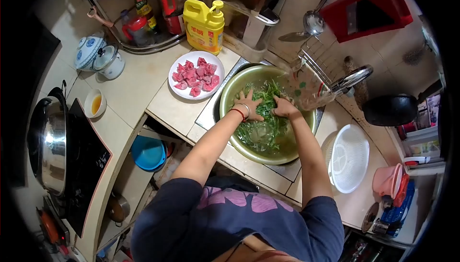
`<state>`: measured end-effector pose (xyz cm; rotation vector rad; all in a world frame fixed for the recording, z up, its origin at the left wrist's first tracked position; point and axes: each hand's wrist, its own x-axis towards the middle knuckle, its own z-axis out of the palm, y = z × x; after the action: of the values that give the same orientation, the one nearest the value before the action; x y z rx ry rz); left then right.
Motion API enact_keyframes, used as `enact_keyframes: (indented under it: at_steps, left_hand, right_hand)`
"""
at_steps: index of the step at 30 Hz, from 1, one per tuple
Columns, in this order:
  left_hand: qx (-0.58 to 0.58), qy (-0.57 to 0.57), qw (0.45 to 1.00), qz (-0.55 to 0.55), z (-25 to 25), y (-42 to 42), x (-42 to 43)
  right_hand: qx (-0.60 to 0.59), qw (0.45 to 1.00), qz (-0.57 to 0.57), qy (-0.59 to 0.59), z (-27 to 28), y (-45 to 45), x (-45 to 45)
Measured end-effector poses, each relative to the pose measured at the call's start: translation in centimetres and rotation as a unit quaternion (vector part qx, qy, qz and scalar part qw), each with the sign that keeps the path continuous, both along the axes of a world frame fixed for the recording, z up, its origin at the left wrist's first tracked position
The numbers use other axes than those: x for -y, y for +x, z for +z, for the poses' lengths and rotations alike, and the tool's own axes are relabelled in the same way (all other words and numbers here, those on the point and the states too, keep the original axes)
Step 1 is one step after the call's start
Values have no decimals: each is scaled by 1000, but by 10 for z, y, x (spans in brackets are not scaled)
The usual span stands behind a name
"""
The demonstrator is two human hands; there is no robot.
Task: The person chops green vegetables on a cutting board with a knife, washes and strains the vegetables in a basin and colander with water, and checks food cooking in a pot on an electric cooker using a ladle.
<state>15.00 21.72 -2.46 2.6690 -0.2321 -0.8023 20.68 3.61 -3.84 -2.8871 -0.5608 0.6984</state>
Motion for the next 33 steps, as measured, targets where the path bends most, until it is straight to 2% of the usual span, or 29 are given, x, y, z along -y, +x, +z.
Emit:
enact_keyframes:
  at_steps: [1,4,5,6,7,8,9,10,11,12,13,14,15,16,17,18,20,21,22,23,24,26,27,28,29,30,31,32,33]
  left_hand:
    - [-5,-14,1000,0,-16,4,1]
    - [-73,-28,997,-9,-20,2,1]
    - [-68,-51,996,-22,-22,-1,-3]
    - [-100,-130,986,-21,-15,-8,-9]
    - [-75,-112,991,-25,-11,-16,-6]
    - [-91,-154,981,-80,-27,-14,-4]
    - [-139,-142,973,-113,-33,-11,1]
    - [-141,-124,976,-114,-28,-18,4]
    - [-159,-189,964,-100,-65,-13,13]
    - [-175,-223,951,-122,-68,-14,16]
    - [-189,-258,935,-153,-65,-13,19]
    - [-207,-207,941,-167,-65,-12,24]
    - [-193,-171,954,-151,-99,-3,37]
    - [-241,-75,956,-152,-76,-8,35]
    - [-196,6,969,-150,-57,-17,37]
    - [-110,-37,989,-92,-70,-24,40]
    - [12,-110,993,35,-76,-32,40]
    - [19,-108,993,47,-71,-32,38]
    - [61,-183,978,74,-65,-31,34]
    - [103,-256,956,98,-59,-30,28]
    - [110,-251,956,106,-47,-33,22]
    - [142,-300,922,198,-27,-40,14]
    - [93,-288,923,236,-27,-32,17]
    - [168,-299,910,235,-30,-30,19]
    - [176,-275,916,233,-23,-30,20]
    - [184,-252,922,231,-20,-28,21]
    - [193,-206,935,215,-20,-23,24]
    - [197,-206,933,218,-16,-22,21]
    - [196,-162,947,196,-10,-25,21]
  right_hand:
    - [-75,996,9,50,-8,4,6]
    - [-127,991,18,36,-14,-12,17]
    - [-82,992,77,53,-41,-11,32]
    - [-63,993,93,43,-42,-20,36]
    - [-123,979,109,121,-64,-16,50]
    - [-172,974,20,147,-31,-40,39]
    - [-251,964,-13,81,-24,-45,40]
    - [-194,981,-14,6,15,-66,22]
    - [-224,972,24,64,-11,-63,40]
    - [-274,949,-63,142,-12,-76,39]
    - [-286,945,-53,148,18,-91,23]
    - [-165,981,59,82,-37,-73,45]
    - [-268,947,-7,175,-58,-69,47]
    - [-273,946,12,174,-62,-71,36]
    - [-243,955,-16,170,-67,-73,30]
    - [-209,963,-46,166,-52,-82,15]
    - [-181,961,-22,206,-36,-84,-5]
    - [-164,971,-47,166,-45,-72,-6]
    - [-146,978,-73,126,-56,-65,-7]
    - [-281,790,-365,404,-73,-71,-5]
    - [-283,793,-355,406,-69,-69,-8]
    - [-189,861,-244,405,-44,-61,-8]
    - [-139,885,-188,402,-29,-59,-7]
    - [-88,905,-131,396,-18,-56,-7]
    - [-36,918,-73,388,-14,-53,-7]
    - [-36,918,-67,390,-20,-42,-3]
    - [74,972,20,223,-28,-23,5]
    - [183,977,104,46,-31,-11,7]
    - [185,974,123,-49,-8,-21,-10]
